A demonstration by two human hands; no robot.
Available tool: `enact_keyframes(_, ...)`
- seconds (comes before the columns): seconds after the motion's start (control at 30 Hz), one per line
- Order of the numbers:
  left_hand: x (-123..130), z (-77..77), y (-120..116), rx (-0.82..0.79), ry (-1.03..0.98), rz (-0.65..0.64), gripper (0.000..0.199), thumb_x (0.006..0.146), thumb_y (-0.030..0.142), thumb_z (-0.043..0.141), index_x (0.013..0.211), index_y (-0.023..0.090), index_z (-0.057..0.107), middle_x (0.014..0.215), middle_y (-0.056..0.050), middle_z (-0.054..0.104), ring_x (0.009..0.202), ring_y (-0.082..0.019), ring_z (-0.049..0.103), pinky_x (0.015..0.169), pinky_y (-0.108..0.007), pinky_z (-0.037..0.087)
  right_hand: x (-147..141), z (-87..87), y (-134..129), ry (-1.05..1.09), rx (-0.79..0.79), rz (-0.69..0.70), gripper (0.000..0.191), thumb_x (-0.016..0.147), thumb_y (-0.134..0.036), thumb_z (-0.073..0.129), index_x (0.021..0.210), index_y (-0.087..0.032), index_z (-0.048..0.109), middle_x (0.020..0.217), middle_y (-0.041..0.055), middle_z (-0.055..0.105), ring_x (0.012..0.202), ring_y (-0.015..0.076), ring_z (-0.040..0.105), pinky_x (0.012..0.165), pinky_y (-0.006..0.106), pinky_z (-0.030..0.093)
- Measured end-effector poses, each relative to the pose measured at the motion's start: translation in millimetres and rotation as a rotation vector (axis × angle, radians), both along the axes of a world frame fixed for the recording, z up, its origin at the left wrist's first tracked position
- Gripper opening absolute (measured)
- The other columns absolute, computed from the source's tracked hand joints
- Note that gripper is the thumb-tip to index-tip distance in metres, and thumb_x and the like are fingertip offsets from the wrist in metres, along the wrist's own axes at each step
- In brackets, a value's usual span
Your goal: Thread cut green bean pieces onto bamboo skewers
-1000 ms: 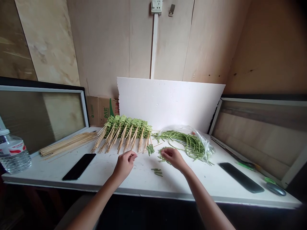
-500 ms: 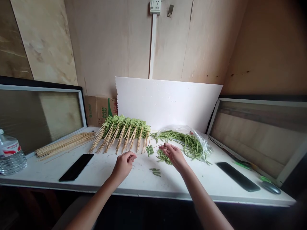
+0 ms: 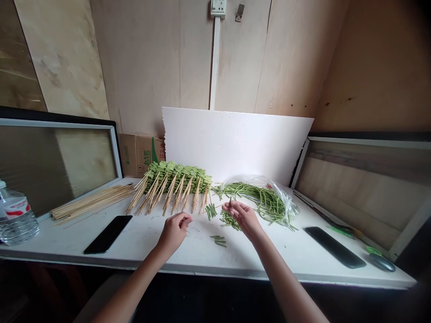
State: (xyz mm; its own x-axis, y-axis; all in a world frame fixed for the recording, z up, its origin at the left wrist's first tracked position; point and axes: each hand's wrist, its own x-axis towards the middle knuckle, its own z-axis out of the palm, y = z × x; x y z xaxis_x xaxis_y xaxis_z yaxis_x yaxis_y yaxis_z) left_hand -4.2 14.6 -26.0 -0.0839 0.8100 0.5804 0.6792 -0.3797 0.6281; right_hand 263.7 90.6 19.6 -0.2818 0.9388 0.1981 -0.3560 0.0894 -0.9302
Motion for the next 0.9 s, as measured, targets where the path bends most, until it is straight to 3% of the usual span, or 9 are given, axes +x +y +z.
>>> enact_keyframes(0.1, -0.1, 0.0, -0.1, 0.003, 0.008, 0.002, 0.025, 0.096, 0.030, 0.051, 0.082, 0.018, 0.068, 0.067, -0.002, 0.065, 0.060, -0.016, 0.057, 0.059, -0.026, 0.040, 0.2, -1.7, 1.5, 0.024, -0.012, 0.013, 0.027, 0.076, -0.046, 0.085, 0.084, -0.021, 0.078, 0.095, 0.0074, 0.079, 0.106, 0.0249, 0.073, 0.086, 0.027, 0.059)
enact_keyframes(0.27, -1.3, -1.0, 0.8, 0.024, 0.027, -0.003, 0.024, 0.095, 0.027, 0.052, 0.080, 0.018, 0.067, 0.066, -0.001, 0.063, 0.059, -0.015, 0.054, 0.060, -0.025, 0.040, 1.2, -4.6, 4.5, 0.019, 0.016, 0.007, 0.028, 0.076, -0.047, 0.084, 0.082, -0.020, 0.078, 0.091, 0.0076, 0.079, 0.103, 0.0270, 0.074, 0.094, 0.034, 0.057)
enact_keyframes(0.57, -4.3, -1.9, 2.8, 0.078, 0.094, 0.029, 0.021, 0.092, 0.018, 0.054, 0.076, 0.019, 0.067, 0.065, 0.000, 0.064, 0.060, -0.014, 0.054, 0.062, -0.024, 0.038, 7.1, -7.1, 7.4, -0.103, 0.090, -0.017, 0.036, 0.073, -0.051, 0.086, 0.086, -0.018, 0.078, 0.088, 0.0097, 0.079, 0.090, 0.0259, 0.076, 0.087, 0.037, 0.058)
enact_keyframes(0.9, -3.1, -0.1, 1.5, 0.082, 0.068, 0.014, 0.022, 0.094, 0.021, 0.053, 0.077, 0.019, 0.068, 0.066, -0.001, 0.064, 0.060, -0.015, 0.054, 0.062, -0.025, 0.040, 8.8, -4.2, 6.5, -0.147, 0.123, -0.052, 0.037, 0.079, -0.053, 0.080, 0.089, -0.018, 0.077, 0.091, 0.0104, 0.078, 0.093, 0.0262, 0.074, 0.077, 0.034, 0.058)
